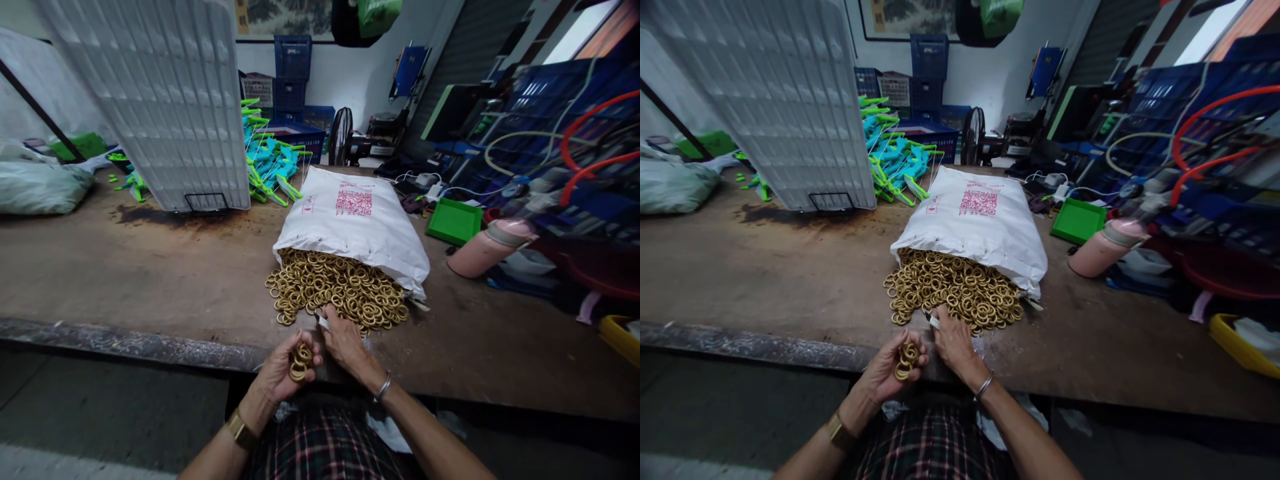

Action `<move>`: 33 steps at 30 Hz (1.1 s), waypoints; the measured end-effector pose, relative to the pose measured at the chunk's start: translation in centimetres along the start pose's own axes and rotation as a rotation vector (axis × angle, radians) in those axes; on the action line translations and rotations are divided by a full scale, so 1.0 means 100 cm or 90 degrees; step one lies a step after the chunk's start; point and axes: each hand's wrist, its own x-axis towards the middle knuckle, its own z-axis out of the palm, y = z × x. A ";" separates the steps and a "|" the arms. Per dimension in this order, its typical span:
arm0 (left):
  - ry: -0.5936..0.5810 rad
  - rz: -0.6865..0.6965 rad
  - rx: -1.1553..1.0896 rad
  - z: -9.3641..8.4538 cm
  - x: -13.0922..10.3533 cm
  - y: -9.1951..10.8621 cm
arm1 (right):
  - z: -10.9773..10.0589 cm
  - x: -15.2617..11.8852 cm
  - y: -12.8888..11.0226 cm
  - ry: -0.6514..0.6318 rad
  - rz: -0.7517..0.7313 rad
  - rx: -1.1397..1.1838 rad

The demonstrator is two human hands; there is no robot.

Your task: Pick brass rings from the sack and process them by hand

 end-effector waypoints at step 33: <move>0.198 0.220 0.430 0.014 0.004 -0.017 | 0.002 -0.013 -0.006 -0.026 0.099 0.459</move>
